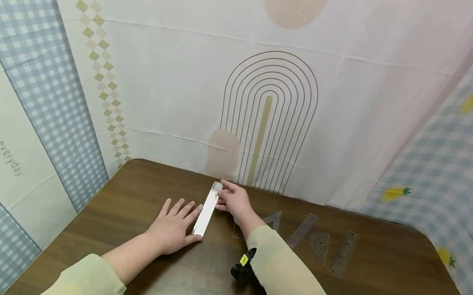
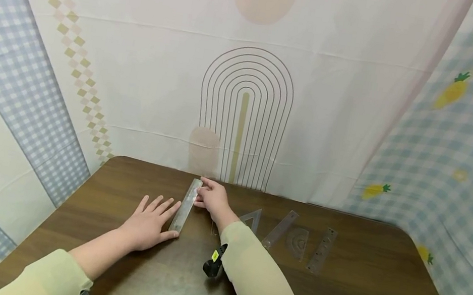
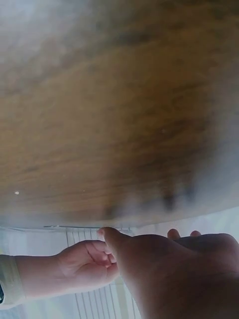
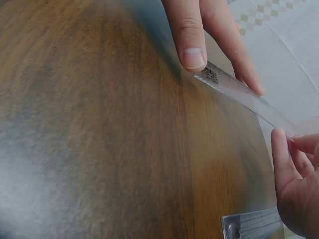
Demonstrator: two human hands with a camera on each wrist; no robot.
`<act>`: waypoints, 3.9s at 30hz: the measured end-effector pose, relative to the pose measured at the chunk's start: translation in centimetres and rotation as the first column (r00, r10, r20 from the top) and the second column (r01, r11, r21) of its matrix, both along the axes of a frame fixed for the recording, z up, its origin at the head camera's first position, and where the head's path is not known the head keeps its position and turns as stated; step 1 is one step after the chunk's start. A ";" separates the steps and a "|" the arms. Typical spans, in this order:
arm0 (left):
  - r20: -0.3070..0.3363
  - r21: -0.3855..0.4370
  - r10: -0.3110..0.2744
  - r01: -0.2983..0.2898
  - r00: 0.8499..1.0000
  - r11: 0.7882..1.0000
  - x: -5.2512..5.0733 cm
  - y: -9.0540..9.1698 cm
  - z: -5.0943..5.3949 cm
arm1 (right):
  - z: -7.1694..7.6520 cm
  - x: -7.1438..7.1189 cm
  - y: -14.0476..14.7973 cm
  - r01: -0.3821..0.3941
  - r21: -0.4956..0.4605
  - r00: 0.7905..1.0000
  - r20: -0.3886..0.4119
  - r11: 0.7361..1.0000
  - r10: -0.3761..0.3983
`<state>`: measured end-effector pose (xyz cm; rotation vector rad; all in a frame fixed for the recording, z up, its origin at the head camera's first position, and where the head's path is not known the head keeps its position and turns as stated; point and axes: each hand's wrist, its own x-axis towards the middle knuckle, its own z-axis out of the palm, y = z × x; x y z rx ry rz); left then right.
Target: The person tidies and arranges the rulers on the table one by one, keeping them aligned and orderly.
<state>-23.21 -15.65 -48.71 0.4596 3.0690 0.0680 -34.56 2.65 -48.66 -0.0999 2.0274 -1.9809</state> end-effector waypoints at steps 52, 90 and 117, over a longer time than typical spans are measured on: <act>-0.116 0.008 -0.166 0.168 0.979 0.986 2.8 1.6 1.1 | 2.0 5.0 3.5 -0.057 0.009 0.998 -0.028 0.998 0.057; -0.042 0.055 -0.220 0.222 0.975 0.974 7.7 0.9 0.1 | -0.1 11.2 3.2 -0.124 -0.051 0.992 0.030 0.991 0.126; 0.035 0.102 -0.272 0.267 0.962 0.958 8.7 0.5 -0.5 | -0.8 12.5 3.0 -0.138 0.061 0.989 0.067 0.989 0.134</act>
